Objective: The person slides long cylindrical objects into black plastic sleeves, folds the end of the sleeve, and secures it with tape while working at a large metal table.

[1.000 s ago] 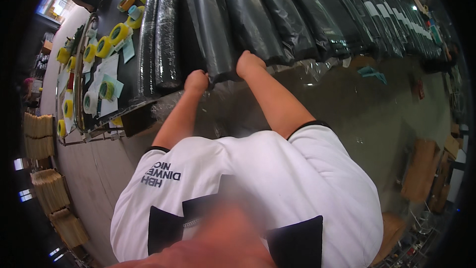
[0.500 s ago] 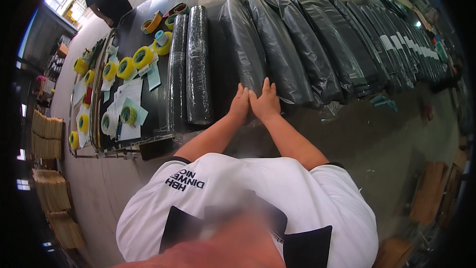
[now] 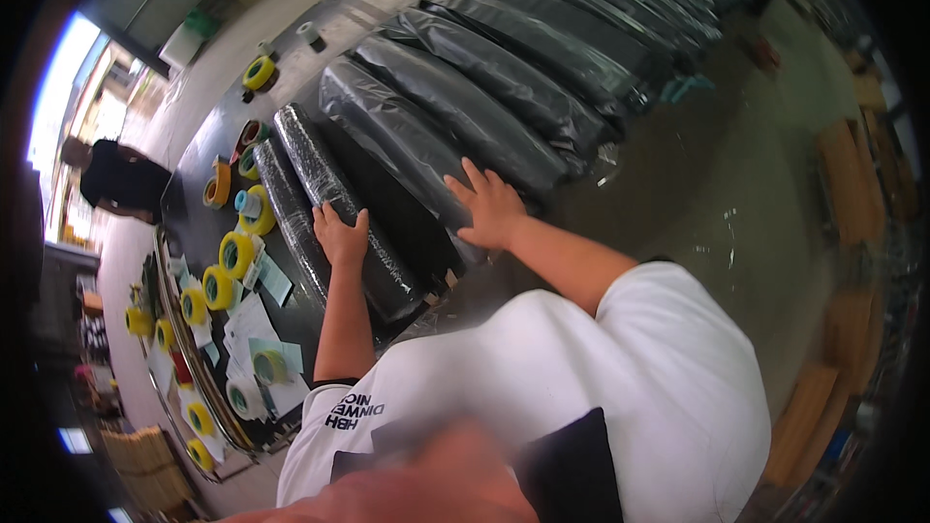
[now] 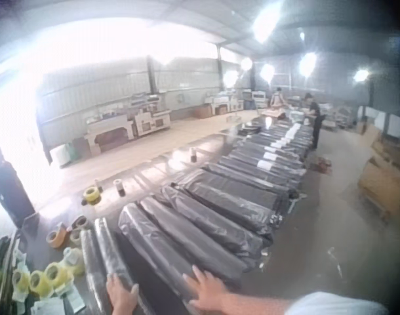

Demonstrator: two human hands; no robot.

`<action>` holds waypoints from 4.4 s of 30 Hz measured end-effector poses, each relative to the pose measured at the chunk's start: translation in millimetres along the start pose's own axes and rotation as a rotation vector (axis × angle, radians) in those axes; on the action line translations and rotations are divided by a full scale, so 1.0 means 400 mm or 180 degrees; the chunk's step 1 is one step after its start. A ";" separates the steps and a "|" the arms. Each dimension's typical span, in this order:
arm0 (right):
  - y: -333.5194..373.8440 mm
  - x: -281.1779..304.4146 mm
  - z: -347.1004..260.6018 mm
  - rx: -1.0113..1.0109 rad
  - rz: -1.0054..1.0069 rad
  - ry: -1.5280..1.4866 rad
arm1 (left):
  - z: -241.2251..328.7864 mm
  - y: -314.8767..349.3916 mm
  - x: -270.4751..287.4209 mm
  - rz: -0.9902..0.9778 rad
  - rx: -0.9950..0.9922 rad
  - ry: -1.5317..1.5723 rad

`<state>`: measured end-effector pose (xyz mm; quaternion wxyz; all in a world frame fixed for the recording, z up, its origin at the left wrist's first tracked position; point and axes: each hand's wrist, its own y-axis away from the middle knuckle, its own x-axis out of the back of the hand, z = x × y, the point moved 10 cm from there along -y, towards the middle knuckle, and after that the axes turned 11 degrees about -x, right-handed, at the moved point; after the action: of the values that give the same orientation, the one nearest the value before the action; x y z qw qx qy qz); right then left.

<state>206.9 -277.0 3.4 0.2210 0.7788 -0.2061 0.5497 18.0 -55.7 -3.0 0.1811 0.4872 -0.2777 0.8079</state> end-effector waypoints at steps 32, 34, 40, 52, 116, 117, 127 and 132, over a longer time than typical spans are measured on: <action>0.055 0.566 0.757 0.0713 -0.1145 -0.3684 | 1.245 0.063 -0.113 -0.0521 -0.0655 0.4720; 0.112 0.585 0.911 0.0546 -0.0709 -0.3203 | 1.341 -0.017 -0.141 -0.0721 -0.0569 0.5241; 0.300 0.589 1.231 -0.0280 -0.1863 -0.4549 | 1.432 -0.085 -0.350 -0.1619 -0.0332 0.4459; 0.375 0.501 1.505 -0.1062 -0.1191 -0.4005 | 1.479 -0.223 -0.543 -0.1830 -0.1141 -0.1141; -0.096 0.316 0.332 0.0132 -0.2205 -0.2941 | 0.569 0.003 -0.076 0.0774 0.2895 0.4565; -0.124 0.250 0.218 0.0218 -0.2332 -0.2940 | 0.466 -0.075 -0.073 0.0779 0.2340 0.5283; 0.002 -0.082 -0.166 -0.0611 -0.1865 -0.3180 | 0.077 0.094 -0.223 -0.0496 0.2472 0.5261; 0.032 -0.099 -0.170 -0.0407 -0.1667 -0.2742 | 0.128 0.202 -0.201 -0.0617 0.2554 0.6125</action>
<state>135.4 -245.4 -12.1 0.2936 0.9452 -0.1097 0.0910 44.8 -152.5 -77.4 0.2147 -0.3168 0.3123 0.8695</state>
